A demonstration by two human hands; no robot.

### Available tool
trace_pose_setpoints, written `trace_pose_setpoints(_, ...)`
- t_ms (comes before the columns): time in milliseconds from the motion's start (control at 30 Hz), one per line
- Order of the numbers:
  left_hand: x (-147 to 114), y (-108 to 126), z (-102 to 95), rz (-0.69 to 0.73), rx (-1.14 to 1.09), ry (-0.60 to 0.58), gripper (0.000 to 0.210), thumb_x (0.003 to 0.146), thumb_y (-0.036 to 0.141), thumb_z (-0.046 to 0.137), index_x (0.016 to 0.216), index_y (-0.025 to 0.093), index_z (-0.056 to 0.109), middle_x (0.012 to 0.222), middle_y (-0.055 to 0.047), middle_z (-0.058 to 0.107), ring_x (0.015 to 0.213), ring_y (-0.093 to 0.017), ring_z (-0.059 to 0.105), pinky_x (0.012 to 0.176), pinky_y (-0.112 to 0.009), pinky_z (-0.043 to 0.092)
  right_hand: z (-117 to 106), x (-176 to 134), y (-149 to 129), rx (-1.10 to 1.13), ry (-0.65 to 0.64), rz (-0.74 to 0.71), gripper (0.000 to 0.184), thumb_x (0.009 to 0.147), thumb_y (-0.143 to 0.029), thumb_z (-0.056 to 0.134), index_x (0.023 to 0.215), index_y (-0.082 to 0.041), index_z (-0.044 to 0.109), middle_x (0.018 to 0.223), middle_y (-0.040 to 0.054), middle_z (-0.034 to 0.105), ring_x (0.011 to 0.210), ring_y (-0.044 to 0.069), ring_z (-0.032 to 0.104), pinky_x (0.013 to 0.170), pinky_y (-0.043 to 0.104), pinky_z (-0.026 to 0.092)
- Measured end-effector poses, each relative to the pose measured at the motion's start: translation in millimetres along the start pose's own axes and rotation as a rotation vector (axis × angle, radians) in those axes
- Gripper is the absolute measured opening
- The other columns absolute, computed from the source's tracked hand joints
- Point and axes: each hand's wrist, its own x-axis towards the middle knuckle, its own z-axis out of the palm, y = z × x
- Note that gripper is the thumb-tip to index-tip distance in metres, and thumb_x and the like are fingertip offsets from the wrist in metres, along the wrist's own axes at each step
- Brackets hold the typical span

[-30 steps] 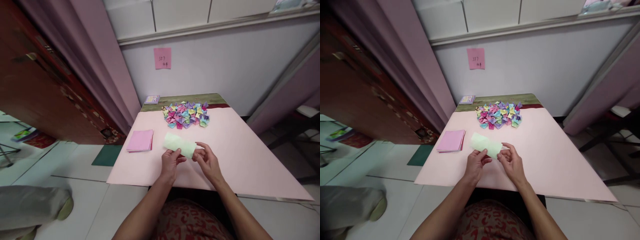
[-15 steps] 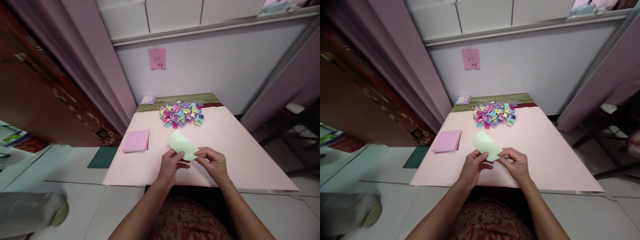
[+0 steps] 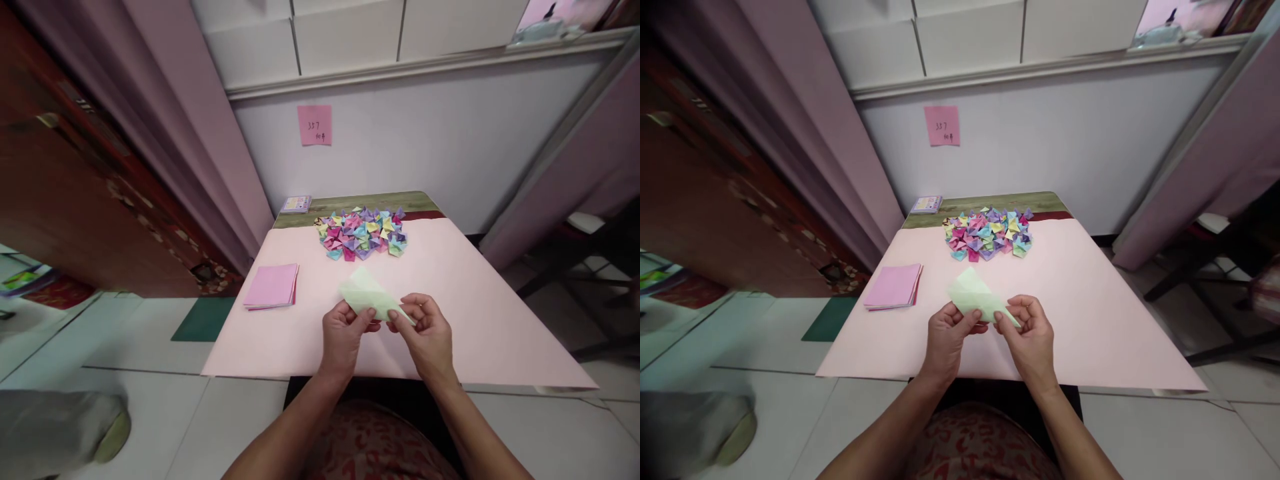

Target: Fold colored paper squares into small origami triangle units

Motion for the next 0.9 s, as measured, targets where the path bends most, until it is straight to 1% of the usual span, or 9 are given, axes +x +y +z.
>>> trace_pose_setpoints(100, 0, 2, -4.6, 0.015, 0.052, -0.048, 0.033, 0.069, 0.031, 0.081, 0.092, 0.01, 0.071, 0.08, -0.007, 0.074, 0.063, -0.013, 0.064, 0.061, -0.026, 0.056, -3, 3, -4, -0.001, -0.135, 0.126, 0.046, 0.073, -0.041, 0.08, 0.109, -0.019, 0.062, 0.076, 0.0016, 0.07, 0.071, 0.016, 0.066, 0.065, 0.026, 0.053)
trace_pose_setpoints(200, -1, 3, -8.0, 0.035, 0.115, -0.1, 0.029, 0.069, 0.03, 0.08, 0.089, 0.011, 0.07, 0.077, -0.005, 0.071, 0.058, -0.009, 0.057, 0.054, -0.021, 0.051, -3, 6, -5, 0.047, -0.254, 0.26, 0.037, 0.071, -0.044, 0.081, 0.091, -0.016, 0.068, 0.08, 0.0054, 0.072, 0.073, 0.017, 0.066, 0.067, 0.027, 0.053)
trace_pose_setpoints(267, -1, 2, -9.3, 0.022, 0.106, -0.096, 0.029, 0.069, 0.032, 0.08, 0.087, 0.012, 0.069, 0.072, -0.003, 0.068, 0.058, -0.009, 0.055, 0.047, -0.018, 0.046, 0, 4, -3, 0.077, -0.23, 0.273, 0.033, 0.07, -0.044, 0.082, 0.082, -0.016, 0.068, 0.078, 0.0048, 0.072, 0.07, 0.016, 0.065, 0.065, 0.026, 0.051)
trace_pose_setpoints(400, -1, -3, -10.8, -0.105, 0.005, -0.051, 0.033, 0.064, 0.037, 0.083, 0.079, 0.012, 0.067, 0.063, 0.0, 0.059, 0.058, -0.01, 0.053, 0.039, -0.017, 0.041, 9, -4, 1, 0.082, -0.131, 0.209, 0.033, 0.071, -0.046, 0.081, 0.081, -0.018, 0.066, 0.075, 0.0028, 0.07, 0.066, 0.016, 0.063, 0.062, 0.026, 0.05)
trace_pose_setpoints(533, -2, -3, -10.9, -0.166, -0.012, -0.04, 0.034, 0.067, 0.04, 0.08, 0.068, 0.014, 0.059, 0.046, 0.006, 0.048, 0.037, -0.004, 0.036, 0.03, -0.015, 0.03, 14, -8, 6, 0.032, -0.075, 0.143, 0.033, 0.073, -0.046, 0.079, 0.084, -0.018, 0.067, 0.076, 0.0024, 0.07, 0.067, 0.015, 0.062, 0.061, 0.026, 0.049)
trace_pose_setpoints(633, -3, 3, -10.5, -0.212, -0.059, -0.057, 0.035, 0.071, 0.045, 0.076, 0.074, 0.015, 0.059, 0.047, 0.004, 0.055, 0.03, -0.005, 0.036, 0.026, -0.015, 0.024, 12, -5, 10, -0.053, -0.106, 0.078, 0.03, 0.077, -0.046, 0.076, 0.084, -0.019, 0.067, 0.076, 0.0024, 0.069, 0.068, 0.015, 0.062, 0.064, 0.026, 0.051)
trace_pose_setpoints(700, -3, 6, -11.2, -0.183, -0.088, -0.02, 0.035, 0.072, 0.045, 0.076, 0.08, 0.014, 0.061, 0.056, -0.001, 0.065, 0.035, -0.008, 0.048, 0.03, -0.017, 0.035, 8, 0, 10, -0.161, -0.118, 0.008, 0.032, 0.077, -0.045, 0.076, 0.093, -0.019, 0.068, 0.084, 0.004, 0.069, 0.075, 0.017, 0.064, 0.071, 0.029, 0.053)
trace_pose_setpoints(767, -1, 8, -13.0, -0.114, -0.085, 0.029, 0.036, 0.071, 0.043, 0.077, 0.085, 0.013, 0.064, 0.067, -0.006, 0.071, 0.046, -0.013, 0.06, 0.039, -0.02, 0.047, 3, 6, 7, -0.242, -0.105, -0.049, 0.049, 0.075, -0.044, 0.078, 0.115, -0.021, 0.064, 0.093, 0.0057, 0.069, 0.084, 0.019, 0.065, 0.079, 0.033, 0.054)
trace_pose_setpoints(900, 2, 7, -17.9, 0.01, -0.032, 0.041, 0.036, 0.073, 0.037, 0.077, 0.097, 0.011, 0.07, 0.083, -0.01, 0.075, 0.068, -0.018, 0.071, 0.06, -0.028, 0.058, -5, 9, -3, -0.181, -0.232, -0.032, 0.089, 0.075, -0.04, 0.079, 0.15, -0.026, 0.032, 0.088, 0.003, 0.07, 0.076, 0.018, 0.067, 0.075, 0.034, 0.057)
